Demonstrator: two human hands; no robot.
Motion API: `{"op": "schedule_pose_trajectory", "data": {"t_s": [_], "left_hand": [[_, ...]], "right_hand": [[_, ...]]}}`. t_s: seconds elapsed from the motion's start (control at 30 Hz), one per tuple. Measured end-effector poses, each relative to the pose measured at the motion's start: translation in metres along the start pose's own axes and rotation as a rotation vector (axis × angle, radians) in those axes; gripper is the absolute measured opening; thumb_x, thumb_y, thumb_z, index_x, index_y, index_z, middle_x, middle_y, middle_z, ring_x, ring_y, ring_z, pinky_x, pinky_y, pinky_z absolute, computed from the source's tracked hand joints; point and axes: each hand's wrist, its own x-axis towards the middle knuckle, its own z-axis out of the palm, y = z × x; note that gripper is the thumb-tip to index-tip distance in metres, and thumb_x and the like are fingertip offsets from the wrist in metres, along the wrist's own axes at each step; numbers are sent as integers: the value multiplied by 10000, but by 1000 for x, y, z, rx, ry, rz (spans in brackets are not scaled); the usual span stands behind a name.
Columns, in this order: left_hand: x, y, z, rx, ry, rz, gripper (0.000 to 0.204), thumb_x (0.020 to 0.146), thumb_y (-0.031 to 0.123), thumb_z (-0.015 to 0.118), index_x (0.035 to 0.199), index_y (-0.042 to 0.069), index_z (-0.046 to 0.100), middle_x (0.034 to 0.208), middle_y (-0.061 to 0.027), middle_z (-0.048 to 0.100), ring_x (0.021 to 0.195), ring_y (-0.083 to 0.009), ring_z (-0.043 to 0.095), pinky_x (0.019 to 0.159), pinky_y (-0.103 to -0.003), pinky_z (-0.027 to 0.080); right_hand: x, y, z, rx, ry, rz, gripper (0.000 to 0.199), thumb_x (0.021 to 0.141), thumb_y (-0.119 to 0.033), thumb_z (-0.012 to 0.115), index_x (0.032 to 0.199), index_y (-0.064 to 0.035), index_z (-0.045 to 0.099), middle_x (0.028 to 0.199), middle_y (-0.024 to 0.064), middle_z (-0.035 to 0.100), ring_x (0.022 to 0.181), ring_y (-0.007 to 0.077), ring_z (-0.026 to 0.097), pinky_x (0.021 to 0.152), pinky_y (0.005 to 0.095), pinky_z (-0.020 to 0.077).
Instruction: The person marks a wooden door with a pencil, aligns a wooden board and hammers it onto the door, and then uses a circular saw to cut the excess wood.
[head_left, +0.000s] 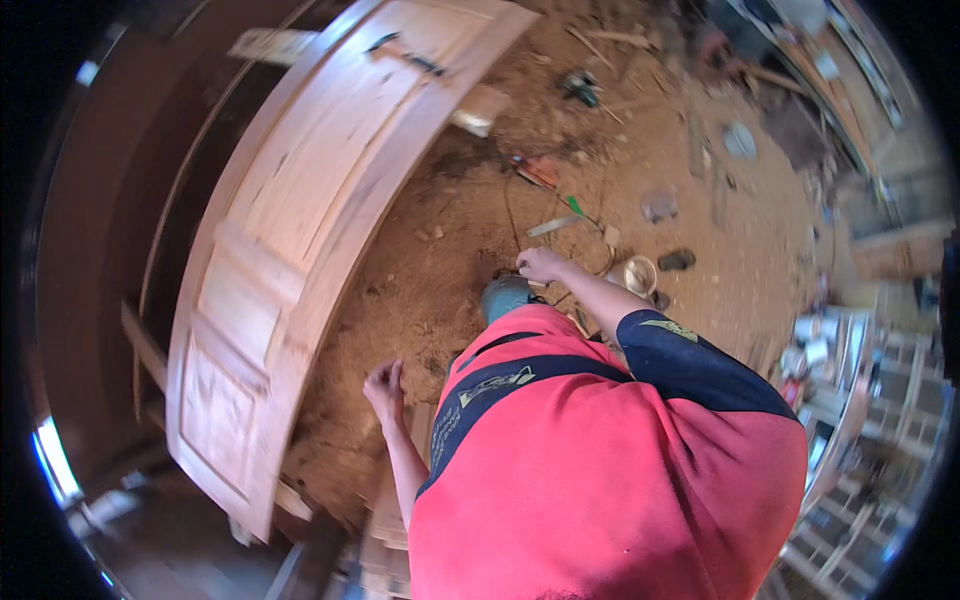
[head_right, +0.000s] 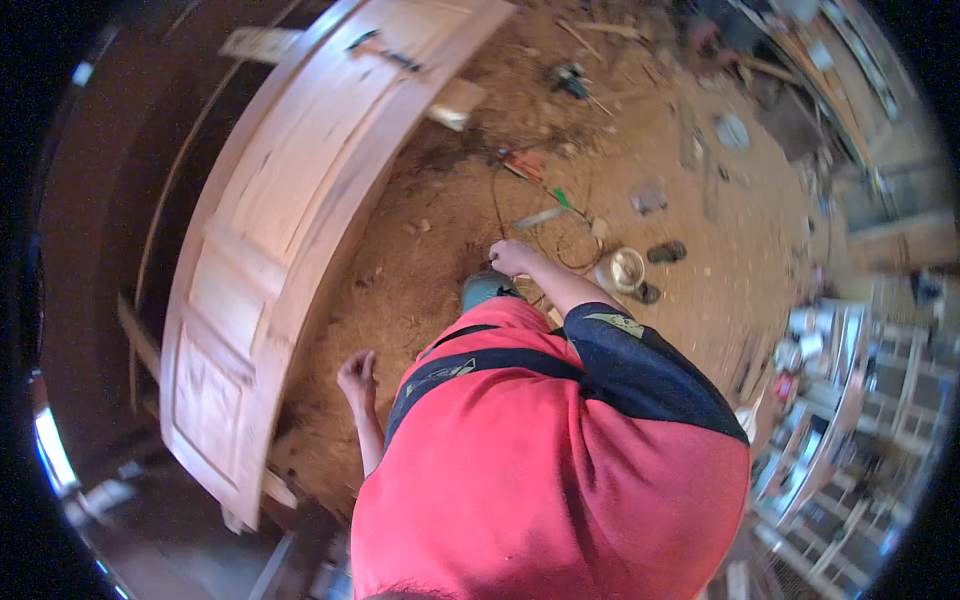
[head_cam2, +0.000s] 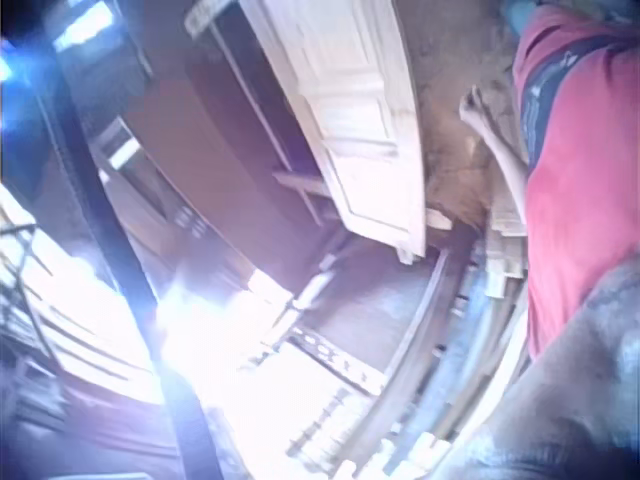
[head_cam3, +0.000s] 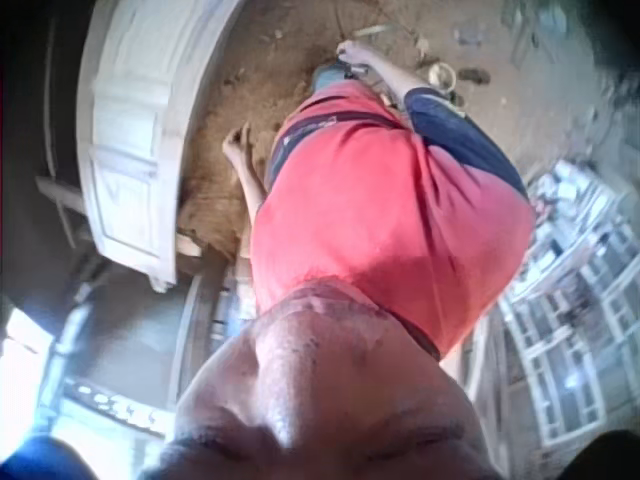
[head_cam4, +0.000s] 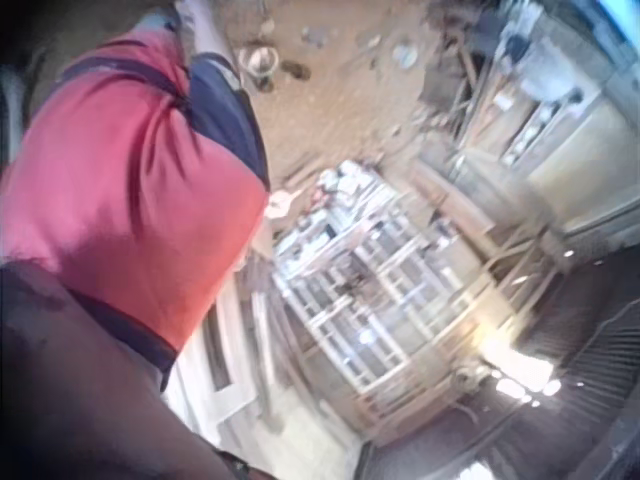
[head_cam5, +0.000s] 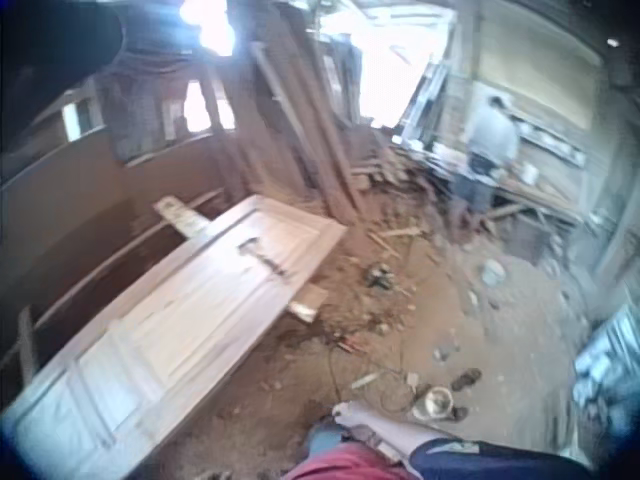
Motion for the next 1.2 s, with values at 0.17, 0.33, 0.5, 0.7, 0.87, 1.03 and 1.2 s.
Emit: {"op": "schedule_pose_trajectory", "data": {"t_s": [0.17,0.33,0.5,0.7,0.87,1.03,1.2], "left_hand": [[43,-65,30,292,72,-2,369,930,378,716,929,11,755,551,-54,578,506,-133,539,496,-334,446],[133,-10,68,578,-308,-83,433,869,448,759,1009,38,753,699,-77,646,644,-163,604,580,-345,467],[250,106,139,471,-557,193,361,935,308,713,1164,29,694,875,-111,668,760,-170,604,692,-317,494],[316,256,207,255,-535,436,303,1019,233,608,1167,-24,667,960,-116,673,845,-161,626,742,-309,512],[347,350,271,349,-633,522,282,1009,231,615,1147,-8,675,1053,-151,671,900,-217,651,765,-326,517],[438,398,364,409,-628,922,224,983,198,633,1125,33,686,1105,-162,666,1073,-324,600,920,-417,481],[558,421,460,628,-443,1252,321,992,236,619,1245,41,650,1327,-199,543,1236,-374,520,1040,-469,430]], "right_hand": [[-45,115,19,345,227,356,260,862,-239,613,1028,-72,723,1030,173,728,975,349,696,871,438,543],[-68,165,65,336,262,648,206,843,-229,634,907,-55,723,943,198,714,896,367,688,818,444,546],[-46,169,102,430,200,718,264,829,-250,654,960,-33,728,939,200,717,884,365,695,814,443,549],[27,124,5,712,495,641,304,867,-246,656,1054,-10,694,942,182,737,905,305,720,811,398,559],[55,129,-37,1077,553,729,260,904,-151,647,1103,14,677,948,140,749,837,218,737,807,348,563],[122,173,-1,897,611,800,288,891,-184,665,1119,-9,691,919,173,739,838,276,736,791,379,565],[210,192,-32,1069,523,885,405,904,-345,646,1187,-59,691,1143,257,688,1070,345,688,926,437,534]]}}
